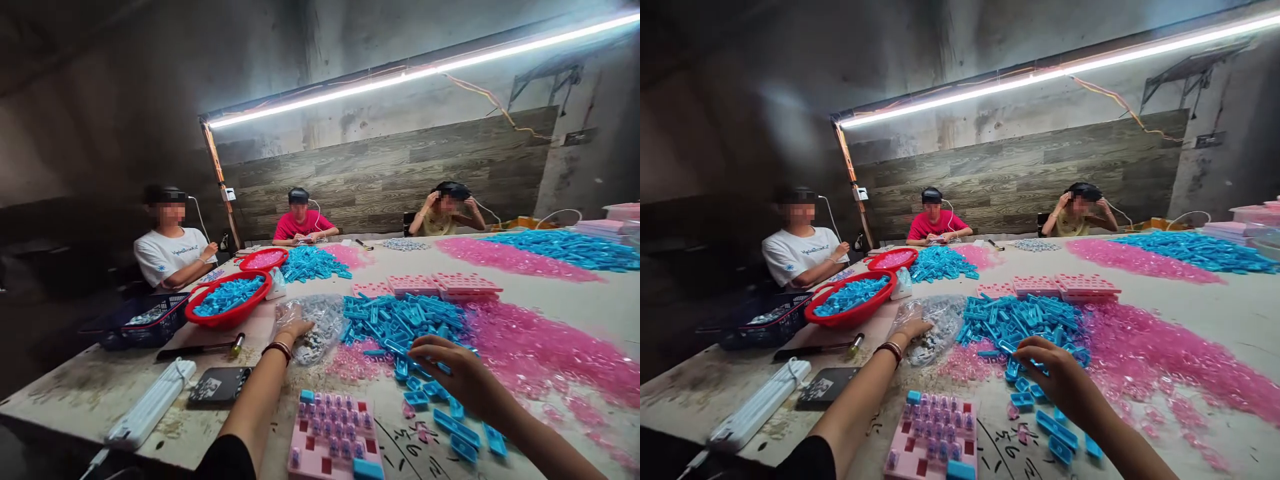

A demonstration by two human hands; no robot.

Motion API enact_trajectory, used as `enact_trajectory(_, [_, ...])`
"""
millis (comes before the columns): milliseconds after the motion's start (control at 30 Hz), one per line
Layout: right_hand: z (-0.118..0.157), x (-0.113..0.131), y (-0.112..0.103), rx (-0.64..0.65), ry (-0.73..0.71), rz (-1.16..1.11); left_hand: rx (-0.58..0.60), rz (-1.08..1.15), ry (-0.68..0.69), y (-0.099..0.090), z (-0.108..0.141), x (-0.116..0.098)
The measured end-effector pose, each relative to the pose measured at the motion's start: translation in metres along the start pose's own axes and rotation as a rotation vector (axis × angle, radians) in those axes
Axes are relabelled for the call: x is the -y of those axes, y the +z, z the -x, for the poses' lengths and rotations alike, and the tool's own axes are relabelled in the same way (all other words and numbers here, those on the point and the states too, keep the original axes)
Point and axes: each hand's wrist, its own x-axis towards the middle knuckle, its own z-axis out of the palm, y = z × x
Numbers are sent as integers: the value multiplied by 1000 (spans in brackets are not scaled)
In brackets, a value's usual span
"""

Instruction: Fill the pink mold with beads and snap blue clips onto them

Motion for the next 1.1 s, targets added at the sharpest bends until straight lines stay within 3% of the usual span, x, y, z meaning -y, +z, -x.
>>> enact_trajectory(100, [-7,8,4,-16,-28,-16,-20,-153,-19,5,5,-6])
enact_trajectory(200, [-13,16,8,14,-47,-30,52,-248,-10,6,13,-12])
enact_trajectory(367, [-17,26,17,49,-96,-57,130,-360,42,5,46,-14])
enact_trajectory(567, [-17,41,26,80,-134,-129,57,-423,125,4,89,-13])
enact_trajectory(867, [-16,36,31,90,-164,-145,-30,-419,168,1,100,-9])
enact_trajectory(1000, [-13,42,30,64,-70,-144,-76,-365,184,4,106,-14])
enact_trajectory(1100, [-11,63,26,52,79,-121,-73,-305,186,6,111,-18])
